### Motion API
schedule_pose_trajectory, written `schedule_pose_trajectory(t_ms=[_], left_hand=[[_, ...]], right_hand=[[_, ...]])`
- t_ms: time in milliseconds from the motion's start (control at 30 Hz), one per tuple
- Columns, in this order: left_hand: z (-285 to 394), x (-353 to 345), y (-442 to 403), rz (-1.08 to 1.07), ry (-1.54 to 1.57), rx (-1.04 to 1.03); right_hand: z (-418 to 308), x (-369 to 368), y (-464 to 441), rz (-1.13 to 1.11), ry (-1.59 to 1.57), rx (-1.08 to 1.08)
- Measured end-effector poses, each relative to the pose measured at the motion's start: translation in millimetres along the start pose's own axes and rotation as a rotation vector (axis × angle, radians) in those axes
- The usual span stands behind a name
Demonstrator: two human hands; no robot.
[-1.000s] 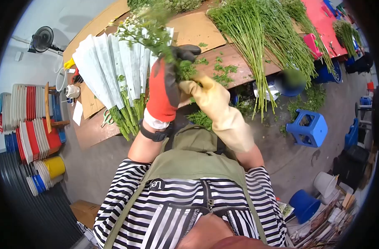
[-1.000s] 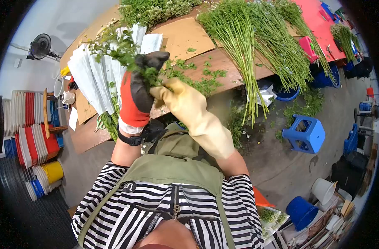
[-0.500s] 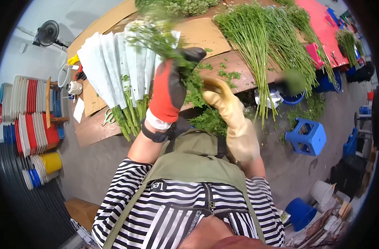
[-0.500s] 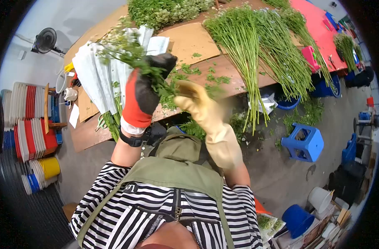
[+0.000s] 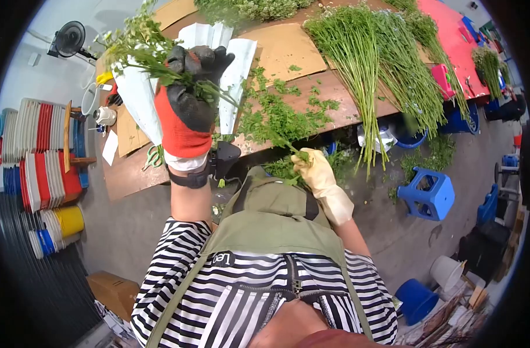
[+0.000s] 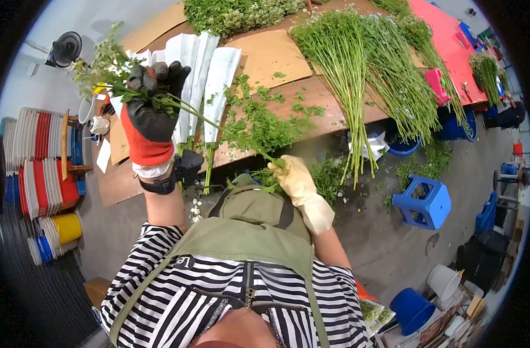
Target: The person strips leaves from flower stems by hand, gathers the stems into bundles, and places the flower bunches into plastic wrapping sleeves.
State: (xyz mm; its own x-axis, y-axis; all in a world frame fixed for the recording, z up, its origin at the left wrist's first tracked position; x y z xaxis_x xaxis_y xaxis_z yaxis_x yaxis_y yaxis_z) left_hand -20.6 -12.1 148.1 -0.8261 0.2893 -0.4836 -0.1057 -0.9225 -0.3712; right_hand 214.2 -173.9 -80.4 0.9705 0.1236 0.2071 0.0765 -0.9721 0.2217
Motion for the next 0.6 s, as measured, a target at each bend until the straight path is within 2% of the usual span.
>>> schedule_pose_trajectory(t_ms=[33, 67, 100, 133, 167, 200, 233, 267, 333, 400, 467, 567, 600], left_hand=[[-7, 5, 1, 0.058, 0.011, 0.037], [-11, 7, 4, 0.058, 0.102, 0.091], [-7, 10, 4, 0.074, 0.044, 0.057], [1, 15, 0, 0.085, -0.015, 0.021], [12, 25, -10, -0.054, 0.242, -0.023], [20, 37, -18, -0.012, 0.062, 0.015], [19, 28, -20, -0.063, 0.162, 0.035], [14, 15, -18, -0.115, 0.263, 0.065], [-12, 4, -10, -0.041, 0.369, 0.154], [-37, -2, -3, 0.25, 0.3, 0.237], [-60, -9, 5, 0.065, 0.256, 0.163], [-92, -24, 27, -0.051, 0.418, 0.266], [-96, -28, 33, -0.075, 0.437, 0.323]], right_hand=[[12, 1, 4, 0.007, -0.036, -0.028], [20, 3, 5, 0.066, 0.163, 0.029], [27, 5, 12, 0.123, 0.361, 0.077], [47, 6, 23, 0.083, 0.441, 0.045], [72, 10, 34, 0.043, 0.521, 0.018], [85, 13, 35, -0.003, 0.603, -0.002], [61, 18, 37, 0.018, 0.617, -0.206], [43, 18, 39, 0.04, 0.552, -0.153], [21, 23, 30, 0.099, 0.425, -0.042], [14, 13, 14, 0.058, -0.115, -0.112], [-37, -4, 9, 0.153, -0.423, -0.048], [-84, -2, -1, 0.106, -0.463, -0.029], [-93, 2, -2, 0.089, -0.469, -0.097]])
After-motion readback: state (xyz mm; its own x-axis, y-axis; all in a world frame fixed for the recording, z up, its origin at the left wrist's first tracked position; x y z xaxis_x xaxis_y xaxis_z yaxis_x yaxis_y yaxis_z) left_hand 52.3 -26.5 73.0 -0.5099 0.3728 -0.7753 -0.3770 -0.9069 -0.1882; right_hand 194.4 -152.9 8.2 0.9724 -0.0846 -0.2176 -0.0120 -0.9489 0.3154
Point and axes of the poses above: each hand's wrist, its own y-axis away from the middle knuckle, its own x-axis out of the back of the hand, z = x × y, the point moved 3 cm from there along -y, towards the middle knuckle, and after that the axes turned 5 degrees about -z, right-handed, at the moved point
